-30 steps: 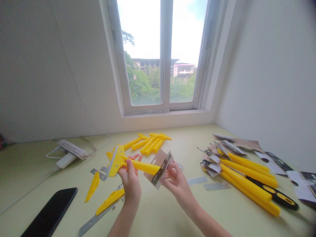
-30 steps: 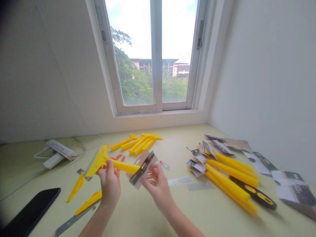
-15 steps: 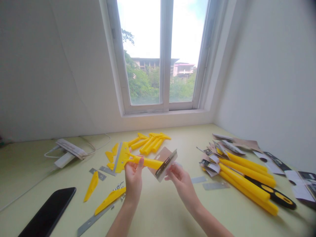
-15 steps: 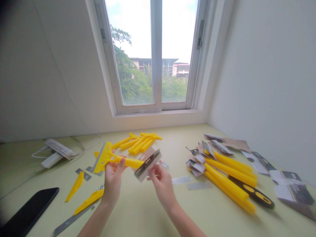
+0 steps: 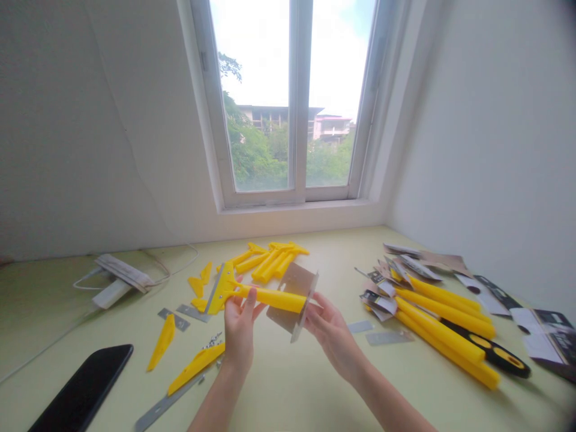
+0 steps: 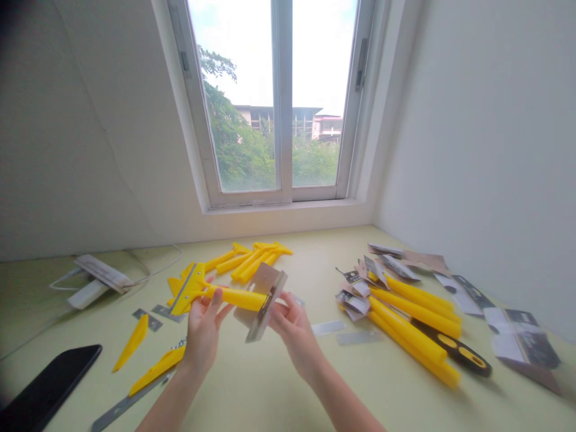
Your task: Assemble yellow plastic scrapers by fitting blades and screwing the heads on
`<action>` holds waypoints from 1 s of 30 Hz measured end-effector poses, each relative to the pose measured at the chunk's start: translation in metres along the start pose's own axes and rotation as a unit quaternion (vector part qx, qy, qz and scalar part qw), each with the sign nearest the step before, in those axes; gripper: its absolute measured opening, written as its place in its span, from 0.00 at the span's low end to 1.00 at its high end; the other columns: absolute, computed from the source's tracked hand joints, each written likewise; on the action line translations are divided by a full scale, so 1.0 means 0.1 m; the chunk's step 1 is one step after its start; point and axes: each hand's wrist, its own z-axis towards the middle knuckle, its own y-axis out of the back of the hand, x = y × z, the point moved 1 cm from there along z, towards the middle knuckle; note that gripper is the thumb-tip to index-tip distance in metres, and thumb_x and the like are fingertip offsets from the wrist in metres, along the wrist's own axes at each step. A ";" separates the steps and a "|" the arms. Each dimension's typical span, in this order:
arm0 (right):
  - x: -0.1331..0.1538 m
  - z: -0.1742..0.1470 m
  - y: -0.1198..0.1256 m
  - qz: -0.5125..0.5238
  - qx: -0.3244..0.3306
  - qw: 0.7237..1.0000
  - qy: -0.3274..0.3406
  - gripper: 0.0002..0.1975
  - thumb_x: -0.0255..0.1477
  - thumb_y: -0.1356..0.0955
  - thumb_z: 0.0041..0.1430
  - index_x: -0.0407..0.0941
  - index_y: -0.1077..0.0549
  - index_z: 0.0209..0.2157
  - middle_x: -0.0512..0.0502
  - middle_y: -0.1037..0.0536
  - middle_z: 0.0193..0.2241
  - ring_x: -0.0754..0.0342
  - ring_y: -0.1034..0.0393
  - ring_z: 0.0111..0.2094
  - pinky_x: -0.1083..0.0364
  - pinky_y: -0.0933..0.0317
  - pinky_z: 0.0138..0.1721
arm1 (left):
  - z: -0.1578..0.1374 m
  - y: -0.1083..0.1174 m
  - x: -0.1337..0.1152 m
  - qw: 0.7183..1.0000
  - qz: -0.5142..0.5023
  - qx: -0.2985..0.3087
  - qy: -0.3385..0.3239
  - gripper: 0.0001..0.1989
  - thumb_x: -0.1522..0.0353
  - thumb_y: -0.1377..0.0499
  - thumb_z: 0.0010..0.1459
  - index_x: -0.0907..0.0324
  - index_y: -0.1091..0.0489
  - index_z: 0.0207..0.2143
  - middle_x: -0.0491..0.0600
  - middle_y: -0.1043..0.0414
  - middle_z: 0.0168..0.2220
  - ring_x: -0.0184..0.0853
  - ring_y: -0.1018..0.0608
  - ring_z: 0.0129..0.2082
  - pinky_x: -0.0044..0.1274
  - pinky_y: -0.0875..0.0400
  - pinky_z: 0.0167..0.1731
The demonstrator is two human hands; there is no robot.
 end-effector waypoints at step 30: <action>-0.06 0.00 0.05 -0.169 -0.017 0.985 -0.012 0.20 0.35 0.29 0.43 0.41 0.29 0.39 0.44 0.24 0.37 0.47 0.31 0.40 0.49 0.39 0.43 | -0.01 0.01 -0.01 0.983 0.124 0.132 -0.035 0.15 0.66 0.40 0.48 0.59 0.35 0.39 0.47 0.30 0.35 0.31 0.28 0.37 0.22 0.34 0.40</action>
